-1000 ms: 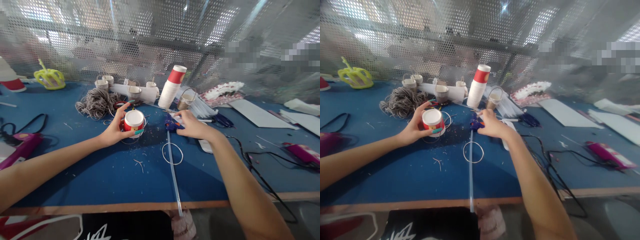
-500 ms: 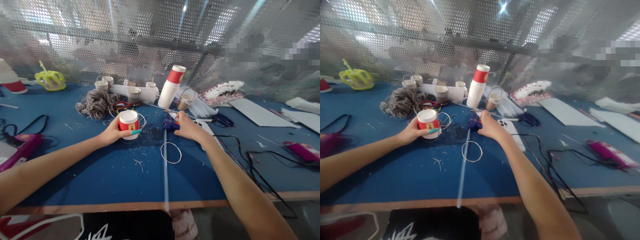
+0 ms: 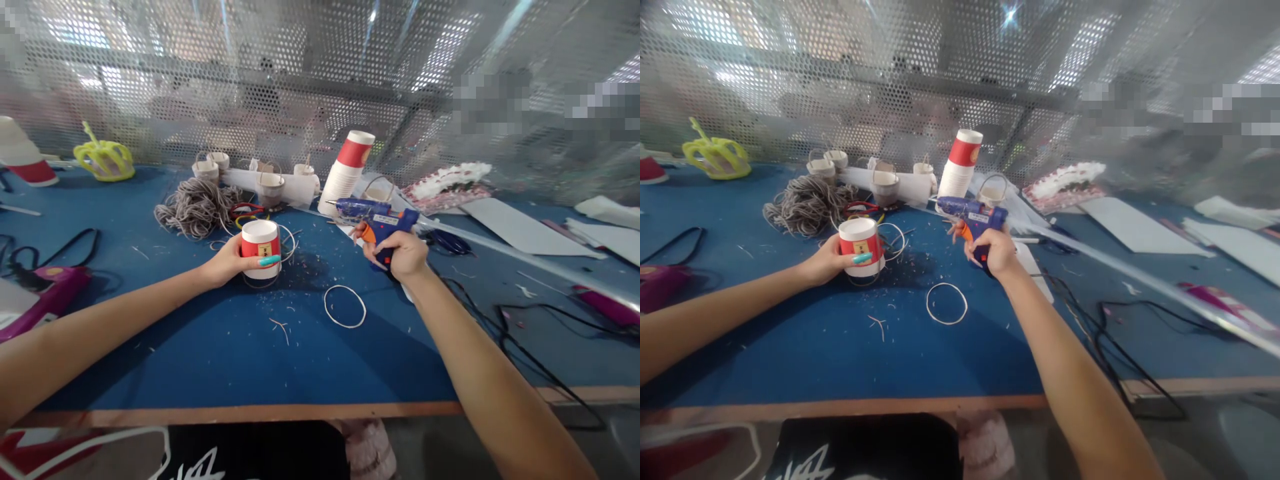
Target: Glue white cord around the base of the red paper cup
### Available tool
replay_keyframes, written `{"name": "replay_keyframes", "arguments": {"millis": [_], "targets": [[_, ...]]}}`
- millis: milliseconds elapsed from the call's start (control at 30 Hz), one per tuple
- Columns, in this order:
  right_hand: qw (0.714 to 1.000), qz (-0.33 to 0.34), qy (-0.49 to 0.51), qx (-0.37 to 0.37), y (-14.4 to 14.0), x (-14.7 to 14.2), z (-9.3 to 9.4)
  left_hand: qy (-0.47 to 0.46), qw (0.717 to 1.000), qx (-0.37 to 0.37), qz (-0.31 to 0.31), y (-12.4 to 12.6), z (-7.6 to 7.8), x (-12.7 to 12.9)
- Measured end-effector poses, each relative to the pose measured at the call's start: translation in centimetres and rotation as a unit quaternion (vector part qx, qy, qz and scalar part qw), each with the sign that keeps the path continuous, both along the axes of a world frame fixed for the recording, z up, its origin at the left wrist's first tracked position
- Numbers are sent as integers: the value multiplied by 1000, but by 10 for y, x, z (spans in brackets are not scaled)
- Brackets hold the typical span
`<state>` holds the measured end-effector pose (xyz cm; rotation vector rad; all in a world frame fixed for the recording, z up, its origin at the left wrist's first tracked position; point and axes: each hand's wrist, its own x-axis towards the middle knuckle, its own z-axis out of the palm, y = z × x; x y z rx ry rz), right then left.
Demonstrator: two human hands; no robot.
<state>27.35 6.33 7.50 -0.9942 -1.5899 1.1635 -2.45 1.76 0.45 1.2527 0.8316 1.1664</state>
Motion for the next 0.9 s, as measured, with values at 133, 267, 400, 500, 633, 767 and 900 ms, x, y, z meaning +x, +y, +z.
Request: {"name": "replay_keyframes", "arguments": {"millis": [133, 267, 400, 500, 633, 767, 900], "targets": [[994, 77, 49, -59, -13, -13, 8, -18, 999, 10, -38, 2, -4, -3], [971, 181, 73, -135, -19, -23, 7, -22, 998, -3, -55, 2, -3, -4], [961, 221, 85, -141, -25, -31, 0, -14, 999, -6, -37, 1, -1, -2], [969, 204, 79, -117, -32, -35, -5, -27, 999, 4, -37, 1, -2, -1], [974, 196, 70, -89, -42, -40, -10, 7, 999, 38, -20, 2, -7, -1], [984, 155, 63, -67, -48, -45, -14, 54, 993, 96, 45, 5, -8, 1], [988, 129, 66, -49, -51, -49, -17, 54, 980, 160, 104, 7, -6, 5]]}}
